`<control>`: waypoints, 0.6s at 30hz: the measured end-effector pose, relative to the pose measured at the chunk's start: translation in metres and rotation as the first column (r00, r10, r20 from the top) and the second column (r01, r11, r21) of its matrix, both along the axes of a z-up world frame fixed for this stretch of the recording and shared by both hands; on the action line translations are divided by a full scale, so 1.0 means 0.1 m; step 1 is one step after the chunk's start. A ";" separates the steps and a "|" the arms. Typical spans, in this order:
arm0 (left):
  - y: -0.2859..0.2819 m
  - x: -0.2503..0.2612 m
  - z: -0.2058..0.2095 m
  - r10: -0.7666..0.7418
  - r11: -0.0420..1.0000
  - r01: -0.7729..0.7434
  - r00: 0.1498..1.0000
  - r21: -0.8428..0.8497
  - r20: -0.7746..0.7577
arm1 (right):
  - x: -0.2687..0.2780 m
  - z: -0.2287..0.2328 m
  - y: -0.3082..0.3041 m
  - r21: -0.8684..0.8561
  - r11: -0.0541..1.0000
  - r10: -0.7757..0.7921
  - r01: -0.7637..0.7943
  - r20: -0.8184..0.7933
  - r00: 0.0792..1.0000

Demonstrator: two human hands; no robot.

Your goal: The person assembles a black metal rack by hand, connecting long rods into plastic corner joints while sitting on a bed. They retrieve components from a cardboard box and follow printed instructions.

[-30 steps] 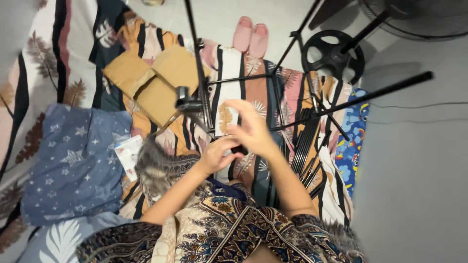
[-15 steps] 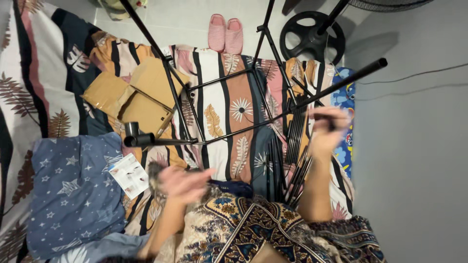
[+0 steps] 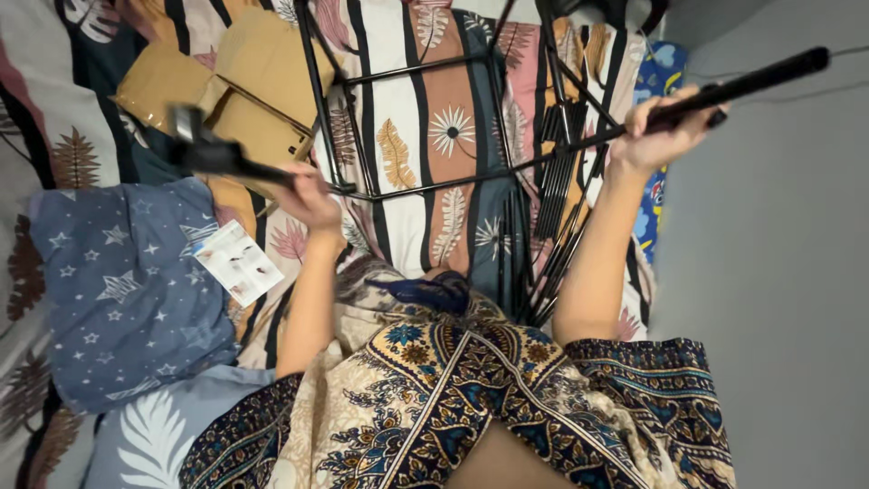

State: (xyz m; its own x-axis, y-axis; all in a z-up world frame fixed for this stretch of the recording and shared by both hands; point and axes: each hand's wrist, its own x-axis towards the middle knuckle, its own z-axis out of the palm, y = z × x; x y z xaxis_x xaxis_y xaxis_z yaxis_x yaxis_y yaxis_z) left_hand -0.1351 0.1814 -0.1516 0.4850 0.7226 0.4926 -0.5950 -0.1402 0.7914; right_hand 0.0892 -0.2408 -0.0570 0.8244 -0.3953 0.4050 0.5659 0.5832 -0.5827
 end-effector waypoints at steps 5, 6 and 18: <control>0.44 0.17 0.02 -0.056 0.997 0.057 0.998 -0.060 0.016 | -0.57 -0.09 -0.03 -0.022 0.997 0.082 -0.080 0.111 0.990; 0.48 0.20 0.03 -0.051 0.998 0.052 0.998 -0.036 0.025 | -0.69 -0.19 -0.06 -0.060 0.981 0.194 -0.187 0.167 0.967; 0.93 0.44 0.13 -0.199 0.979 0.201 0.976 -0.020 0.093 | -1.07 -0.03 0.62 -0.015 0.992 -0.120 0.122 0.097 0.988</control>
State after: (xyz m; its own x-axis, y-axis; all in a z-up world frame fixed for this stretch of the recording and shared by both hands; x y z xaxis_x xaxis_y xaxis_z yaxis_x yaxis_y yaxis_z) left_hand -0.0913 0.2748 -0.1387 0.5758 0.6302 0.5208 -0.6775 0.0112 0.7354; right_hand -0.0178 -0.1789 -0.0604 0.7282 -0.4802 0.4890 0.6852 0.4958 -0.5336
